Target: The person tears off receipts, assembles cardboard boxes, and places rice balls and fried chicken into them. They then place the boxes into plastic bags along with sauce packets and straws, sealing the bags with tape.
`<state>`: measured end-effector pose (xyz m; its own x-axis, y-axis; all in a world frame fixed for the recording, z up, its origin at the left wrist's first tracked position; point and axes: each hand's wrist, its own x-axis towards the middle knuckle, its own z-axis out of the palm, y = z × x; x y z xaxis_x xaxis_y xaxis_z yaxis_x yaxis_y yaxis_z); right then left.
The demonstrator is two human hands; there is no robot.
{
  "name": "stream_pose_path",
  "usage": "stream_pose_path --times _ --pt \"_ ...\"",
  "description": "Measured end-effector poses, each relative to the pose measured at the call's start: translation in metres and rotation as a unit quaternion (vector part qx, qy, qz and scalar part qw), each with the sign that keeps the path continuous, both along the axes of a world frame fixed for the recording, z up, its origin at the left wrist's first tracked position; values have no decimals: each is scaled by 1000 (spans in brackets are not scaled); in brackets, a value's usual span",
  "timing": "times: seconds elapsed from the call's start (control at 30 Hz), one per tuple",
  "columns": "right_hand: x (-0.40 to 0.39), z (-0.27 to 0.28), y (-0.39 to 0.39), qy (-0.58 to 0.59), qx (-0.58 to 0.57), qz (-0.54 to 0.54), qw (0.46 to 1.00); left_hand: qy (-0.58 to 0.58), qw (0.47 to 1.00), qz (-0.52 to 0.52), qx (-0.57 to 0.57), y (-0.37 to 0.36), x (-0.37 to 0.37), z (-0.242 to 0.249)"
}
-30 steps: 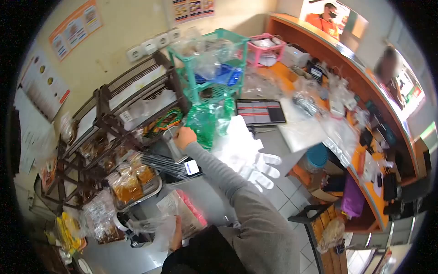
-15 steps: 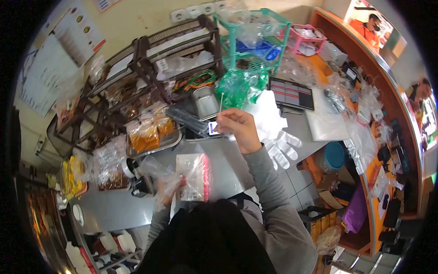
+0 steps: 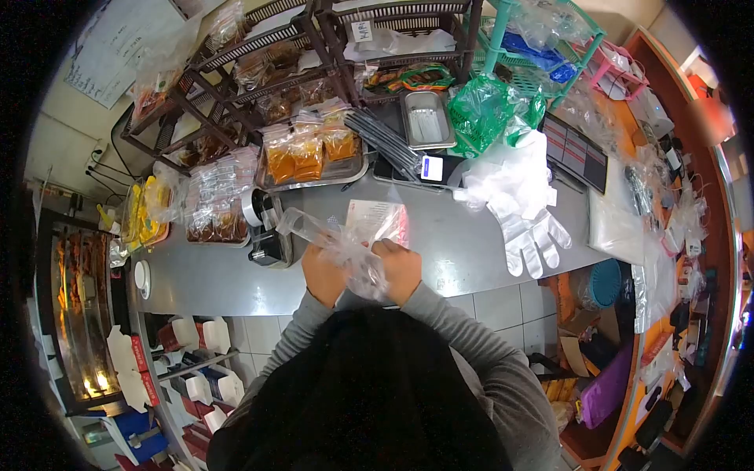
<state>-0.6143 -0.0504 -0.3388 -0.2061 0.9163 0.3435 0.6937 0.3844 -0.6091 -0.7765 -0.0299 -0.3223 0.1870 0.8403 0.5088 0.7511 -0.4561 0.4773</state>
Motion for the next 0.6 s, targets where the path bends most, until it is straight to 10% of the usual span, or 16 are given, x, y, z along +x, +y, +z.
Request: stream_pose_path --times 0.2,0.3,0.43,0.6 --pt "-5 -13 -3 95 42 2 995 -46 989 -100 -96 -4 -12 -42" --pt "-7 -19 6 284 -32 -22 958 -438 823 -49 -359 5 -5 -48" --pt "-16 -23 13 492 -194 -59 846 -583 651 -5 -486 0 -4 -39" --pt "-10 -23 13 512 -244 -53 822 -558 697 -5 -451 -2 2 -40"
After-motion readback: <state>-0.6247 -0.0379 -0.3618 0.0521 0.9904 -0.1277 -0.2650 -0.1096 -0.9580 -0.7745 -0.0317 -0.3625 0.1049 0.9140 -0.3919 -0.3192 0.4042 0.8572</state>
